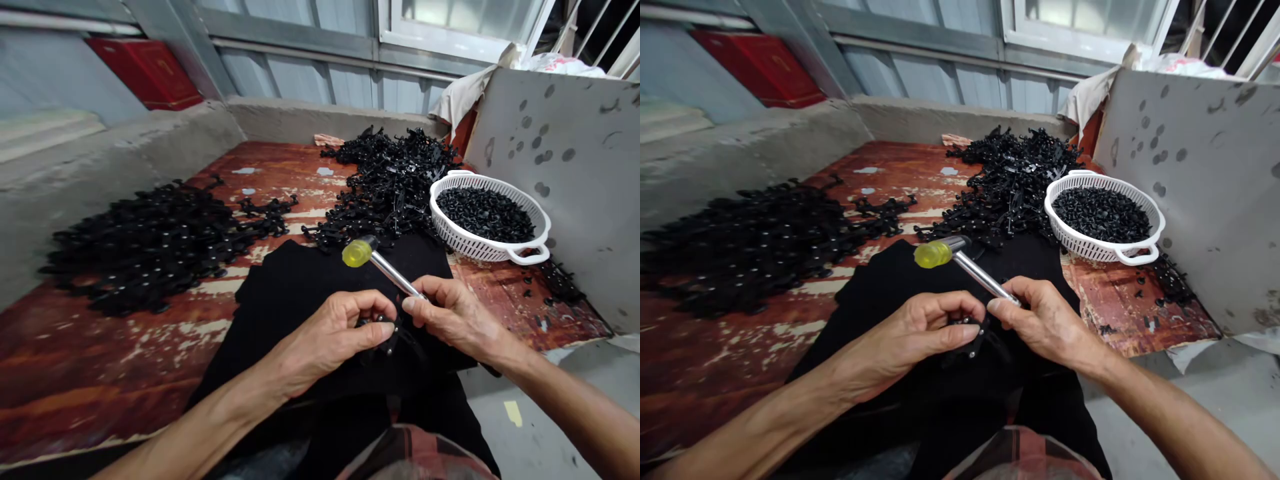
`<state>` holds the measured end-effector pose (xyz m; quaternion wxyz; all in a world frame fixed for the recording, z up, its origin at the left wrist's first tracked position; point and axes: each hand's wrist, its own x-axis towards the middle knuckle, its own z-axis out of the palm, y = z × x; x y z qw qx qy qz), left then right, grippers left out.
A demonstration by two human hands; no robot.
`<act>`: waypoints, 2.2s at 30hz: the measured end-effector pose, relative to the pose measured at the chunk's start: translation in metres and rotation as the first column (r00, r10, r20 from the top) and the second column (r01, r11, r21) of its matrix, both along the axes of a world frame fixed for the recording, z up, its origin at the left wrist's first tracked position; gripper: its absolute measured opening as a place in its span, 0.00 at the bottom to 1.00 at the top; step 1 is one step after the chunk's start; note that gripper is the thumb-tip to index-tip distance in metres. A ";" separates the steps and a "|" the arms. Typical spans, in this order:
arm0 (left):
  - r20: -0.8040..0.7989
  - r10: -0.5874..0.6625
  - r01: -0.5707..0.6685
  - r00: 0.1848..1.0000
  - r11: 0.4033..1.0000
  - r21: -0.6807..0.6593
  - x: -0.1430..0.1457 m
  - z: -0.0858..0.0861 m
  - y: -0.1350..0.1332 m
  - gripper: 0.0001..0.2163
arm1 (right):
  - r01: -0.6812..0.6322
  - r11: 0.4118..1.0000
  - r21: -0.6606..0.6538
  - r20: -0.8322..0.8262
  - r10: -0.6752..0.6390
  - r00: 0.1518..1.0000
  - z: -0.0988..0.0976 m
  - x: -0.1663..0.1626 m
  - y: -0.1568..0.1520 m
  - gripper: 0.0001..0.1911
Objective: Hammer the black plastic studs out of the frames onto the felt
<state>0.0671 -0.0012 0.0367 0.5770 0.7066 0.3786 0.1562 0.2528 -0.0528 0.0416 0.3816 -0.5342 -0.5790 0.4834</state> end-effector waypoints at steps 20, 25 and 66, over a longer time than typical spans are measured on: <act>-0.196 0.147 -0.042 0.970 0.889 0.457 0.017 -0.005 -0.029 0.07 | 0.161 0.981 -0.111 -0.260 -0.185 0.948 -0.010 -0.012 -0.011 0.12; -0.242 0.181 -0.029 0.953 0.852 0.523 0.019 0.005 -0.029 0.07 | 0.179 0.973 -0.147 -0.307 -0.217 0.927 -0.009 -0.014 -0.012 0.13; -0.276 0.155 -0.024 0.949 0.904 0.426 0.011 -0.018 0.035 0.14 | 0.358 0.881 -0.310 -0.437 -0.466 0.769 -0.039 0.023 -0.042 0.22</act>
